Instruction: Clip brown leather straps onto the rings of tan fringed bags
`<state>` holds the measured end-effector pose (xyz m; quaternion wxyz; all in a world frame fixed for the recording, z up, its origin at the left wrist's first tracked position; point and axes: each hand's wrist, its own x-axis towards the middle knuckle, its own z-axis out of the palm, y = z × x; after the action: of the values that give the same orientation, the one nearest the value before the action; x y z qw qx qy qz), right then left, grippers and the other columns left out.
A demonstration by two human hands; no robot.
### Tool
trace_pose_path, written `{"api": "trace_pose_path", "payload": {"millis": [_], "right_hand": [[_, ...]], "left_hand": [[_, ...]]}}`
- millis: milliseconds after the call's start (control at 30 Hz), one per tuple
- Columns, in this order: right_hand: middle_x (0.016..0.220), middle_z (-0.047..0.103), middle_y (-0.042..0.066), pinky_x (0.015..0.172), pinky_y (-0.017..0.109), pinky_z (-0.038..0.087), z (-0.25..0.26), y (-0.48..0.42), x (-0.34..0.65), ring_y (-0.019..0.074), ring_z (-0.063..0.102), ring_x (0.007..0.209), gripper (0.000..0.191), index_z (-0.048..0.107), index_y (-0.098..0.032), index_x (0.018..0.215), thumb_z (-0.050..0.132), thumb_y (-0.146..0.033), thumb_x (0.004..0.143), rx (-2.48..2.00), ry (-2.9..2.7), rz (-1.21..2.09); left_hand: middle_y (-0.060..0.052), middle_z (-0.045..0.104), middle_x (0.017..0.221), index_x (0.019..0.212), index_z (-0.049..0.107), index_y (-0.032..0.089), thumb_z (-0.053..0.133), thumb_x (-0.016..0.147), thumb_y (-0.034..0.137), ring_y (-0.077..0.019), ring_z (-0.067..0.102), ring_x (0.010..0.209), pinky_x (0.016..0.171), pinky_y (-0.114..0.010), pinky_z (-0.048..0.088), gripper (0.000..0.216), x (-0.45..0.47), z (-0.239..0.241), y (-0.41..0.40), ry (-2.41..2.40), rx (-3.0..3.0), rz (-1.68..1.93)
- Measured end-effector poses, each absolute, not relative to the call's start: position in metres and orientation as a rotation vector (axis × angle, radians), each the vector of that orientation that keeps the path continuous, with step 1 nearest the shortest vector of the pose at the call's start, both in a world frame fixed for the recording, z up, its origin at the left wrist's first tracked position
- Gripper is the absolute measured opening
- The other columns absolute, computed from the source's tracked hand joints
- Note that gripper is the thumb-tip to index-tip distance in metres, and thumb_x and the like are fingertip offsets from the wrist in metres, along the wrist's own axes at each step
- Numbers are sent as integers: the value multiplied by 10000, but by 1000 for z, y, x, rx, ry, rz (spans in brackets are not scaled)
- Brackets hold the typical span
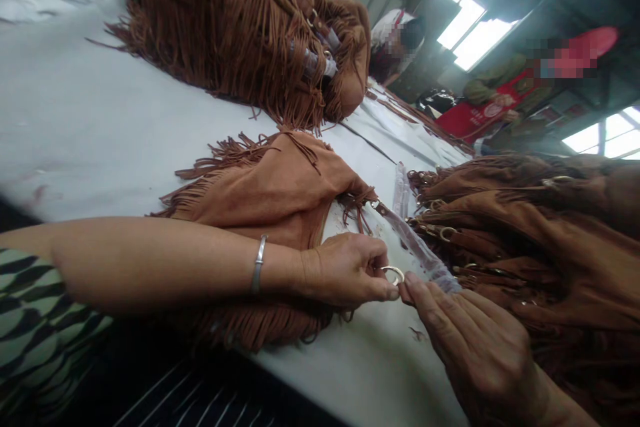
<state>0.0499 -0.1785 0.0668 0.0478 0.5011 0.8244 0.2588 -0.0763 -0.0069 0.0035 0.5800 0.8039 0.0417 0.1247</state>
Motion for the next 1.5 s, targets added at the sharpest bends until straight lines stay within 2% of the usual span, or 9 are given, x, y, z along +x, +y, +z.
{"api": "trace_pose_path", "payload": {"millis": [133, 300, 600, 667, 800, 1033, 1167, 1267, 1500], "right_hand": [[894, 702, 165, 701, 347, 476, 75, -169, 44, 212, 651, 762, 397, 481, 2, 1267, 486, -39, 872, 1583, 2455, 799], [740, 676, 117, 577, 306, 470, 89, -156, 40, 188, 624, 619, 318, 567, -41, 1110, 347, -33, 880, 1562, 2399, 654], [592, 617, 40, 448, 281, 451, 80, -147, 47, 174, 588, 461, 293, 576, -74, 1005, 298, -95, 913, 1677, 2379, 406], [619, 634, 37, 472, 276, 465, 79, -150, 46, 175, 612, 501, 272, 585, -110, 1001, 323, -140, 933, 1812, 2365, 321], [848, 703, 65, 618, 223, 499, 73, -160, 44, 146, 675, 721, 221, 574, -144, 1045, 384, -193, 945, 2178, 2365, 6], [663, 672, 15, 521, 215, 375, 94, -152, 44, 120, 605, 557, 250, 675, -182, 877, 444, -267, 923, 2185, 2123, -413], [607, 640, 35, 534, 215, 330, 123, -131, 32, 114, 557, 541, 236, 675, -165, 782, 492, -278, 877, 2047, 2018, -449], [558, 601, 28, 516, 224, 281, 134, -119, 19, 101, 479, 497, 211, 633, -160, 695, 509, -257, 834, 1992, 1966, -371], [535, 503, -15, 499, 222, 222, 126, -127, 22, 79, 387, 490, 276, 574, -163, 673, 478, -323, 876, 2141, 1917, -365]], "left_hand": [[38, 480, 587, 692, 529, 160, 612, 706, 360, -85, 415, 549, 488, -195, 271, 217, -75, 3, -6, 165, 1881, 301], [36, 500, 614, 706, 521, 166, 629, 689, 357, -90, 434, 563, 482, -192, 281, 220, -74, 4, -6, 170, 1845, 223], [50, 467, 593, 748, 544, 144, 683, 690, 341, -73, 398, 533, 473, -188, 288, 248, -73, -2, -6, 54, 1636, 58], [51, 454, 595, 755, 548, 137, 676, 702, 352, -68, 380, 528, 473, -189, 290, 255, -72, -2, -3, -18, 1557, 26], [40, 460, 615, 763, 564, 125, 627, 759, 415, -75, 394, 558, 493, -188, 301, 297, -73, 2, 3, -78, 1604, -40], [28, 456, 640, 704, 520, 140, 523, 822, 480, -85, 400, 591, 555, -204, 331, 361, -74, 8, 4, -204, 1587, -193], [-1, 546, 754, 804, 611, 139, 561, 775, 483, -110, 483, 714, 683, -215, 381, 349, -75, 9, 7, -261, 1379, -305], [11, 522, 719, 776, 602, 148, 595, 741, 521, -101, 461, 666, 627, -207, 370, 375, -77, 11, 11, -286, 1367, -407], [48, 324, 604, 641, 391, 164, 478, 791, 251, -73, 288, 550, 519, -207, 259, 194, -77, 8, 7, -411, 1487, -260]]}}
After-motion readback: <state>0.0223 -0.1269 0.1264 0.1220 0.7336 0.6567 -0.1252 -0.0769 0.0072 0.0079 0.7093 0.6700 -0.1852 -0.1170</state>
